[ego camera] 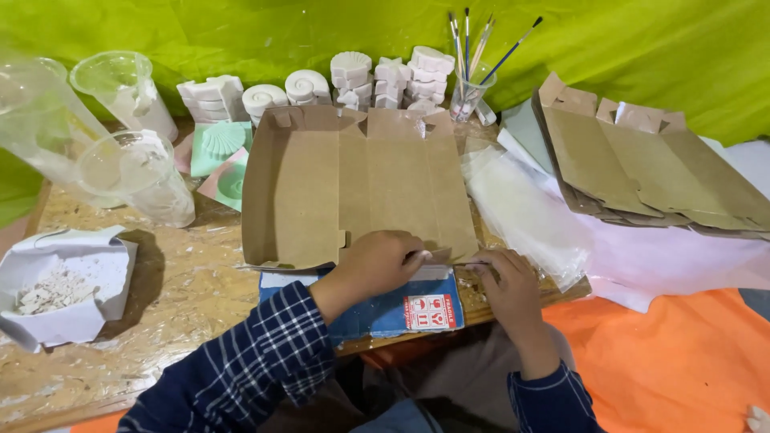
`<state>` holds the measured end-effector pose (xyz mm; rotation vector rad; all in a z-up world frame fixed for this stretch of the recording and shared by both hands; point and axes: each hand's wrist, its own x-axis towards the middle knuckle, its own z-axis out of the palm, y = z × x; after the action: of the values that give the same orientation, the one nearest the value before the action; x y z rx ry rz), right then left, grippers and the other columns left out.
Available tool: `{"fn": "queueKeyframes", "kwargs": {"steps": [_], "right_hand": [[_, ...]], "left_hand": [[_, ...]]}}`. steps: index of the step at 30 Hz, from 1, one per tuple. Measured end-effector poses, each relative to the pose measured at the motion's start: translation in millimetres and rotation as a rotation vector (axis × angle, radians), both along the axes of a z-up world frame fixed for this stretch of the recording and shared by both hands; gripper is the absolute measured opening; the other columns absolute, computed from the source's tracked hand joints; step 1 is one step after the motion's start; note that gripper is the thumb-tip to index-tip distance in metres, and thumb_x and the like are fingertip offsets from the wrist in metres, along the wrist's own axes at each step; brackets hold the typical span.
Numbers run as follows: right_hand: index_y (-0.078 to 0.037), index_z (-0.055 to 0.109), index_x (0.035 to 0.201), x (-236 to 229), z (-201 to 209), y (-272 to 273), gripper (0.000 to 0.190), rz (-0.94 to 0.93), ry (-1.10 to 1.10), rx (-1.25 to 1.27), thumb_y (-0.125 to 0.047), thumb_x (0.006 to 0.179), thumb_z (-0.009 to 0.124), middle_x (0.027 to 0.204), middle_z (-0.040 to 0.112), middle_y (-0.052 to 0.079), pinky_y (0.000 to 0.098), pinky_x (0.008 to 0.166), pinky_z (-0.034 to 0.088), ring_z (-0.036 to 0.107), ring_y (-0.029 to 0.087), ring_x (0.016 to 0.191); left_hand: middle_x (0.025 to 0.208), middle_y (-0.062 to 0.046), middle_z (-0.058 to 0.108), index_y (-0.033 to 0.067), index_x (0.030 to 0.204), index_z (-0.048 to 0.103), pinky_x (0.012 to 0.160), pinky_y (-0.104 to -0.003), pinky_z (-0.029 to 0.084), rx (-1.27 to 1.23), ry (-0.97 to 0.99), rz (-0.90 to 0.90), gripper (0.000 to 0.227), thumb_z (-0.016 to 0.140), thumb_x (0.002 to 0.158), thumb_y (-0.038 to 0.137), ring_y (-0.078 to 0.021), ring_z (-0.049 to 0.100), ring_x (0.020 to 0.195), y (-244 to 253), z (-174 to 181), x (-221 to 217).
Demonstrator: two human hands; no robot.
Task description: The person packages several white star-shaped plaster crafts by placing them into individual plastic bags and then into a cardboard container, which they fold into shape.
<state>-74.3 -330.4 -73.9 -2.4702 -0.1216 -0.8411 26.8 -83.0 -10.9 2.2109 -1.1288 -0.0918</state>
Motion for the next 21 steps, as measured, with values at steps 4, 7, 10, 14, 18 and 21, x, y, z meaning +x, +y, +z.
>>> {"fn": "queueKeyframes", "kwargs": {"steps": [4,7,10,14,18,21], "right_hand": [[-0.017,0.075,0.094,10,10,18,0.003,0.021,-0.068,0.023,-0.017,0.091,0.076,0.081,0.072,-0.003,0.035,0.075,0.053,0.069,0.022,0.082],[-0.016,0.073,0.093,14,11,31,0.012,0.057,-0.154,-0.031,-0.016,0.085,0.082,0.078,0.071,-0.002,0.0354,0.072,0.054,0.067,0.023,0.077],[-0.016,0.071,0.093,18,2,33,0.02,0.0,-0.258,-0.119,-0.027,0.083,0.086,0.079,0.069,-0.006,0.0333,0.073,0.053,0.065,0.02,0.076],[-0.017,0.073,0.089,19,2,42,0.007,0.084,-0.324,-0.184,-0.015,0.087,0.08,0.078,0.068,-0.005,0.0329,0.072,0.053,0.064,0.022,0.074],[-0.018,0.077,0.087,16,8,47,0.005,0.043,-0.411,-0.239,-0.015,0.087,0.081,0.081,0.07,-0.004,0.0356,0.081,0.052,0.064,0.024,0.083],[-0.02,0.078,0.086,21,-3,42,0.006,0.012,-0.478,-0.25,-0.016,0.088,0.082,0.088,0.073,-0.006,0.038,0.09,0.049,0.066,0.023,0.096]], "left_hand": [[0.078,-0.014,0.073,0.0092,0.095,0.076,0.068,-0.044,0.059,-0.014,0.027,-0.018,0.023,0.061,0.095,0.027,-0.0364,0.073,0.079,4,5,-6],[0.076,-0.01,0.073,0.0133,0.092,0.074,0.067,-0.043,0.059,-0.057,0.0,0.013,0.019,0.064,0.093,0.029,-0.0339,0.073,0.078,3,-12,-3],[0.078,-0.01,0.073,0.0138,0.095,0.074,0.066,-0.043,0.059,-0.063,-0.077,0.007,0.018,0.064,0.094,0.029,-0.0336,0.073,0.077,3,-20,-2],[0.078,-0.006,0.07,0.0177,0.101,0.072,0.066,-0.038,0.059,-0.064,-0.21,-0.054,0.017,0.06,0.097,0.029,-0.0284,0.072,0.078,2,-28,0],[0.081,-0.007,0.071,0.0163,0.105,0.072,0.068,-0.039,0.059,-0.099,-0.227,-0.076,0.017,0.06,0.098,0.025,-0.0283,0.072,0.081,3,-22,0],[0.081,-0.007,0.071,0.0156,0.106,0.072,0.068,-0.038,0.059,-0.095,-0.228,-0.082,0.017,0.059,0.099,0.024,-0.0281,0.073,0.08,3,-25,1]]}}
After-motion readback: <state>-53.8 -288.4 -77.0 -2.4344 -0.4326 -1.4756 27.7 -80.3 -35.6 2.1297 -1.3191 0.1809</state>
